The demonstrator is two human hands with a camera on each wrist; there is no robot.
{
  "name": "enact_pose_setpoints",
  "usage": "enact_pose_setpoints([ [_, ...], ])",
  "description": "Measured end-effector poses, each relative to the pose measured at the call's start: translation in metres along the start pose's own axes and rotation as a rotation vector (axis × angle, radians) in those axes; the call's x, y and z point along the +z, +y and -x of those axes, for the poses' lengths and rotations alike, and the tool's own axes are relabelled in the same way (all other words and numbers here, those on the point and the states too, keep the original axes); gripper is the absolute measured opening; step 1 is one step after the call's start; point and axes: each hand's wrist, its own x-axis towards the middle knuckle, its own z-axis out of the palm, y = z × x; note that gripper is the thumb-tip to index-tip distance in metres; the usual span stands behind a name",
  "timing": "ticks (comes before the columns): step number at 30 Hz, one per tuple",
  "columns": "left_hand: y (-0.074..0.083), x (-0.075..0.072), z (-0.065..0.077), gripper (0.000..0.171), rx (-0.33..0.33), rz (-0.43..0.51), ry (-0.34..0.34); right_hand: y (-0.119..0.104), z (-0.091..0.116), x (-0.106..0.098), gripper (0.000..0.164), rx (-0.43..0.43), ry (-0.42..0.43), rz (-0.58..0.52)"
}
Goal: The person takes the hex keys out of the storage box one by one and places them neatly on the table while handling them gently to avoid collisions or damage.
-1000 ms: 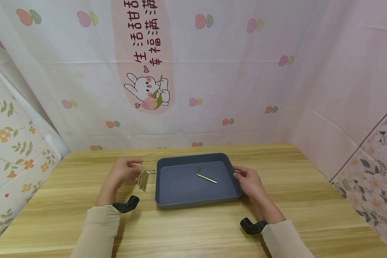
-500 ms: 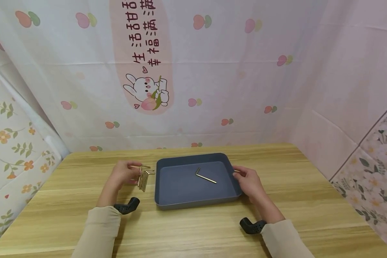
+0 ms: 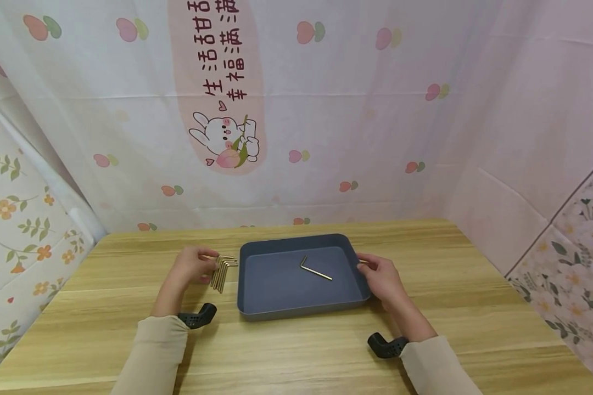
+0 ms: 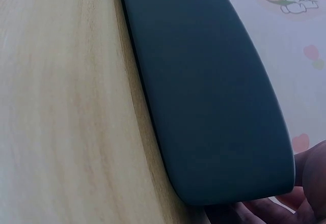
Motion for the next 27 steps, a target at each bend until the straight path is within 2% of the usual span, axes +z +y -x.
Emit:
enact_pose_setpoints([
  [10,0.001,0.000,0.000,0.032,0.004,-0.030,-0.021,0.000,0.000,0.000,0.043,0.003,0.004,0.006],
  [16,0.008,0.000,0.002,0.034,0.012,0.019,0.043,0.000,0.000,0.000,0.043,0.006,0.003,0.007],
  [21,0.023,0.004,0.007,0.032,0.070,0.042,0.101,0.000,0.000,-0.001,0.043,0.002,-0.003,0.007],
  [27,0.056,0.030,0.024,0.028,0.126,-0.030,0.053,0.000,0.000,-0.001,0.043,0.005,-0.004,0.006],
])
